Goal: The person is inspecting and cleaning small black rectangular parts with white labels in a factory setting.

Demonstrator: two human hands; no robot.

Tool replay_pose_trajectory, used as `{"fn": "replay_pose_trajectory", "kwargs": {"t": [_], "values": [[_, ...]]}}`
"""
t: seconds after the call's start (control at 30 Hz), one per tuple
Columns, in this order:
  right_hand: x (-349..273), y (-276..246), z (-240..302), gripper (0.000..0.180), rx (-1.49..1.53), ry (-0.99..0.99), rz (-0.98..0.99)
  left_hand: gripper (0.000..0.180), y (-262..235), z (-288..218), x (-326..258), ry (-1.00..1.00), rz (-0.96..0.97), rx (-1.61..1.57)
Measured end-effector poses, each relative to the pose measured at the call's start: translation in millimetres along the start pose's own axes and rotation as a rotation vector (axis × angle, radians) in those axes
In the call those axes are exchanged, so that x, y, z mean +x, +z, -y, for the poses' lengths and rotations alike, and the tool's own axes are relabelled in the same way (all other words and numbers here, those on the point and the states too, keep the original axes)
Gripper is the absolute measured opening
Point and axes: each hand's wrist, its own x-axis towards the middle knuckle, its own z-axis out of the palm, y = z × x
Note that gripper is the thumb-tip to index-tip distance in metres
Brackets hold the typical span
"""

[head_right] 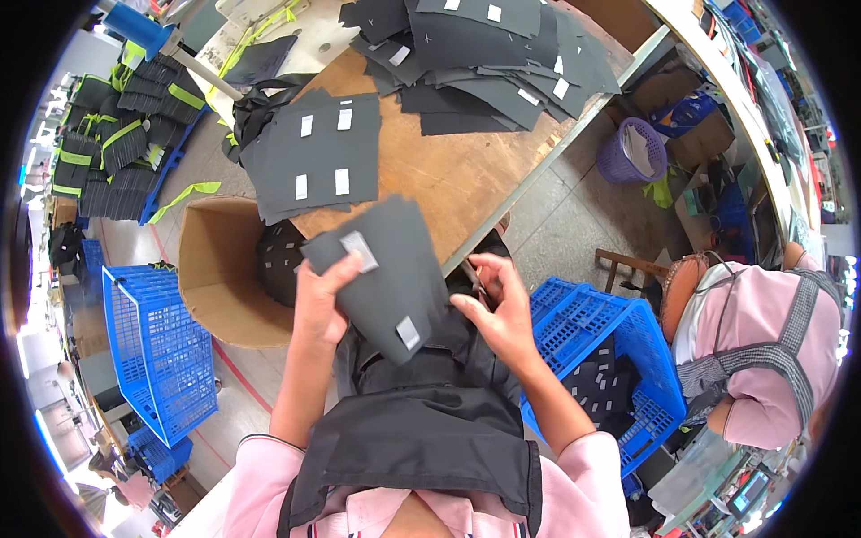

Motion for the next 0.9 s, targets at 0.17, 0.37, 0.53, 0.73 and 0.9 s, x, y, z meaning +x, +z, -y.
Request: {"fn": "replay_pose_trajectory", "kwargs": {"t": [0.17, 0.37, 0.53, 0.73, 0.9], "values": [[-23, 22, 9, 0.032, 0.744, 0.678, 0.160, 0.040, -11, 19, 7, 0.133, 0.009, -0.189], [26, 26, 38, 0.008, 0.416, 0.247, -0.002, 0.091, -31, 24, 2, 0.809, -0.301, 0.634], [47, 7, 74, 0.026, -0.256, -0.048, 0.393, 0.101, 23, -36, -15, 0.877, 0.254, 1.365], [33, 27, 62, 0.032, -0.518, -0.421, -0.018, 0.044, 3, 3, -2, -0.139, 0.360, 0.374], [1, 20, 53, 0.035, -0.471, -0.449, -0.077, 0.038, 4, -1, -5, -0.237, 0.272, 0.227]]}}
